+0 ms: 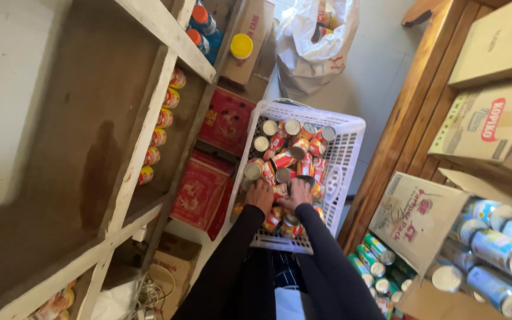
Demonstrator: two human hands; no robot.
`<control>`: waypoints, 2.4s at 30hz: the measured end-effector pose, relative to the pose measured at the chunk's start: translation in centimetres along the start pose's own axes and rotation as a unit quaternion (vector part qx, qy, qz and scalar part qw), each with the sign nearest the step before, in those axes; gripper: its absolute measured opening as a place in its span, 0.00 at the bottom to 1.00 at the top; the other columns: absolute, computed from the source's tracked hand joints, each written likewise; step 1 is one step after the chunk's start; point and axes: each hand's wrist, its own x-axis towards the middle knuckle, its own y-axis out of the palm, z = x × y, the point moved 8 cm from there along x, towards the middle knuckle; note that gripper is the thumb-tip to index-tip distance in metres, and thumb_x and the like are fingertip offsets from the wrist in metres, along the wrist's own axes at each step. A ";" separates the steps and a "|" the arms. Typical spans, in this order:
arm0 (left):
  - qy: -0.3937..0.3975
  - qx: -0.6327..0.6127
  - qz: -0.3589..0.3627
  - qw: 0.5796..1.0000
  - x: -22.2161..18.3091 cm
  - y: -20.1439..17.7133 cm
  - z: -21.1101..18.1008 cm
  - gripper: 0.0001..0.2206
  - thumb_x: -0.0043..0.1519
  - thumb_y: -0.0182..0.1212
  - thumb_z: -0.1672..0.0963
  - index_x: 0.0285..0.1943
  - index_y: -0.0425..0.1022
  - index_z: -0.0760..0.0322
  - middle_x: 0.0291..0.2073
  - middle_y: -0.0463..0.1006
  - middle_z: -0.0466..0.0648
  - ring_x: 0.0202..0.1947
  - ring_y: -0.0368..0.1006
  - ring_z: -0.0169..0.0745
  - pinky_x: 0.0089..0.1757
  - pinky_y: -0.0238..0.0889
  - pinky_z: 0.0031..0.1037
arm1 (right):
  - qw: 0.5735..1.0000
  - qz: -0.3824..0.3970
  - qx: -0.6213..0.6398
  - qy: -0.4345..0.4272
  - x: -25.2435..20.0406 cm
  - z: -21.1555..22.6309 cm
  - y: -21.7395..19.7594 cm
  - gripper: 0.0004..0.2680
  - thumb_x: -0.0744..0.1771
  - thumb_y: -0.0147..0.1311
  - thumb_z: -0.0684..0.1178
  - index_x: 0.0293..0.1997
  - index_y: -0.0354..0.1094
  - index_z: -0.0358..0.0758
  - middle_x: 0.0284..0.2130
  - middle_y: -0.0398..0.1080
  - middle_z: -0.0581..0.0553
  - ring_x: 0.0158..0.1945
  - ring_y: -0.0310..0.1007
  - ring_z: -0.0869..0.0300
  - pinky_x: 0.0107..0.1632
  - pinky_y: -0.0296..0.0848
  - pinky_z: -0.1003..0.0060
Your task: The person repeatedly picks up canned goods from a white plastic basket on the floor and places them onto a wooden shelf. The person arranges the cans in rows on the shelf, handling them one by one or in small groups.
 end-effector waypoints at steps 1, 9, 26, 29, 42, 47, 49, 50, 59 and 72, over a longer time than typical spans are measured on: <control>-0.006 0.044 0.030 0.999 0.3 1.4 0.2 0.13 0.59 0.55 0.58 0.49 0.77 0.72 0.51 0.78 0.57 0.57 0.65 0.55 0.49 0.63 0.42 | 1.000 0.005 -0.011 0.025 0.1 0.0 -0.1 0.23 0.55 0.72 0.58 0.46 0.63 0.44 0.45 0.70 0.40 0.52 0.66 0.41 0.50 0.69 0.46; -0.030 0.129 0.114 0.985 0.5 2.8 0.2 0.15 0.63 0.51 0.56 0.49 0.81 0.69 0.52 0.79 0.53 0.62 0.62 0.52 0.52 0.57 0.47 | 0.998 0.020 0.039 0.055 0.8 -1.0 0.1 0.27 0.52 0.74 0.61 0.46 0.61 0.44 0.41 0.71 0.41 0.49 0.69 0.44 0.48 0.69 0.45; -0.206 -0.692 -0.137 0.678 -3.1 -14.3 -1.4 0.18 0.61 0.63 0.57 0.60 0.76 0.70 0.47 0.81 0.47 0.44 0.75 0.32 0.44 0.70 0.27 | 0.828 -0.107 0.551 -0.010 -10.5 7.2 -10.6 0.15 0.61 0.66 0.42 0.44 0.60 0.36 0.34 0.72 0.45 0.36 0.74 0.61 0.40 0.77 0.68; -0.190 -0.681 -0.169 0.687 -5.9 -20.8 -0.9 0.17 0.62 0.63 0.57 0.58 0.76 0.71 0.47 0.81 0.47 0.45 0.74 0.30 0.47 0.70 0.24 | 0.729 -0.027 0.682 -0.038 -10.2 5.5 -5.4 0.10 0.68 0.61 0.40 0.43 0.59 0.34 0.34 0.67 0.45 0.37 0.69 0.61 0.39 0.72 0.67; -0.047 -0.609 -0.402 0.682 -20.8 -44.4 -1.0 0.15 0.73 0.52 0.51 0.57 0.72 0.67 0.47 0.76 0.48 0.48 0.72 0.34 0.50 0.68 0.28 | 0.790 -0.006 0.532 -0.303 -23.3 36.3 -19.4 0.16 0.76 0.35 0.55 0.65 0.58 0.33 0.52 0.67 0.40 0.53 0.67 0.59 0.55 0.69 0.66; -0.008 -0.381 -0.499 0.779 -27.9 -53.6 -2.3 0.27 0.76 0.42 0.49 0.77 0.55 0.72 0.71 0.65 0.63 0.71 0.62 0.57 0.67 0.53 0.38 | 0.684 0.115 0.642 -0.327 -28.7 45.2 -20.8 0.21 0.74 0.27 0.61 0.70 0.55 0.37 0.49 0.71 0.41 0.48 0.72 0.58 0.52 0.72 0.64; -0.015 -0.315 -0.521 0.793 -31.3 -56.4 -3.6 0.27 0.76 0.43 0.49 0.78 0.53 0.73 0.71 0.64 0.65 0.71 0.62 0.61 0.67 0.53 0.39 | 0.676 0.124 0.635 -0.352 -29.3 46.6 -19.8 0.22 0.74 0.28 0.62 0.71 0.55 0.36 0.51 0.71 0.41 0.51 0.71 0.57 0.55 0.71 0.63; -0.020 -0.254 -0.530 0.809 -33.0 -58.0 -4.5 0.28 0.76 0.43 0.49 0.78 0.52 0.74 0.71 0.63 0.67 0.70 0.62 0.64 0.67 0.54 0.40 | 0.670 0.122 0.633 -0.368 -29.6 47.4 -19.4 0.24 0.74 0.29 0.63 0.72 0.54 0.35 0.53 0.70 0.41 0.54 0.70 0.57 0.57 0.70 0.62; 0.020 -0.464 -0.512 0.723 -41.9 -60.5 -2.9 0.16 0.70 0.52 0.51 0.59 0.67 0.68 0.50 0.72 0.52 0.51 0.71 0.40 0.53 0.66 0.30 | 0.679 0.047 0.403 -0.612 -39.5 52.5 -20.4 0.34 0.64 0.63 0.64 0.73 0.52 0.32 0.64 0.63 0.39 0.65 0.67 0.56 0.66 0.65 0.60; -0.046 -0.552 -0.586 0.592 -50.2 -60.1 5.2 0.09 0.68 0.66 0.58 0.40 0.71 0.70 0.34 0.75 0.45 0.37 0.71 0.32 0.40 0.68 0.30 | 0.618 0.224 0.285 -0.697 -48.5 64.0 -17.5 0.37 0.61 0.66 0.43 0.76 0.42 0.35 0.62 0.64 0.39 0.61 0.70 0.54 0.58 0.73 0.60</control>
